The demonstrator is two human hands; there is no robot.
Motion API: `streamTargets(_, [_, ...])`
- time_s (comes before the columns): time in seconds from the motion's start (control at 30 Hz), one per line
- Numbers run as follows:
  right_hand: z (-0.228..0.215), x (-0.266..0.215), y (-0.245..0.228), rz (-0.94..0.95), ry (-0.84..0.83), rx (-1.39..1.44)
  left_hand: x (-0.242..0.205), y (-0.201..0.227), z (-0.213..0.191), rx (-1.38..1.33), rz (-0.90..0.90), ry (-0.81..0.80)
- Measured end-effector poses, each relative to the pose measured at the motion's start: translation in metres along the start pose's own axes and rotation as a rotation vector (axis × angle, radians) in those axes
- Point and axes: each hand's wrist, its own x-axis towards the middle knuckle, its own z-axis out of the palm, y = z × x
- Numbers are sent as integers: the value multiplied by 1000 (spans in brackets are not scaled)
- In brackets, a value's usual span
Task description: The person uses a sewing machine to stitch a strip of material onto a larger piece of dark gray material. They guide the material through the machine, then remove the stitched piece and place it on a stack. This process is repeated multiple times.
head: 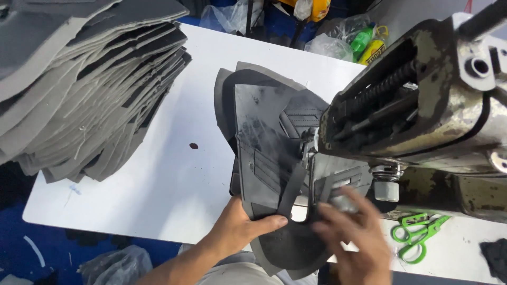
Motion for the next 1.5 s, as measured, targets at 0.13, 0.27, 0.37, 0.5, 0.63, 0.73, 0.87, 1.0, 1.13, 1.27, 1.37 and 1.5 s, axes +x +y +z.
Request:
streamTargets(0.13, [6,-10,36,-184,472,-98,4,-2,1,38,-90,1])
streamTargets(0.27, [29,-28,82,222,388,903,7,-5,3,113,-97,20])
streamTargets(0.37, [38,-26,65,322,241,899,6,-6,3,172,-70,40])
streamTargets(0.5, [40,-17,39,371,258,698,6,-7,2,166,-71,62])
streamTargets(0.63, [38,-17,36,386,302,649,9,-13,3,65,-89,56])
streamTargets(0.73, [36,-17,36,373,302,645,9,-20,4,26,-95,44])
streamTargets(0.87, [35,-15,34,397,290,638,9,-25,5,-88,-95,23])
streamTargets(1.0, [35,-12,31,445,296,674,9,-27,10,-307,-89,45])
streamTargets(1.13, [28,-5,6,352,281,487,6,-17,13,-260,-70,78])
streamTargets(1.27, [29,2,-18,147,231,187,7,-18,15,-27,-63,131])
streamTargets(1.37, [27,-1,-36,22,217,-42,6,-22,18,-28,-82,129])
streamTargets(1.5, [29,28,-41,10,243,52,8,-17,19,20,48,133])
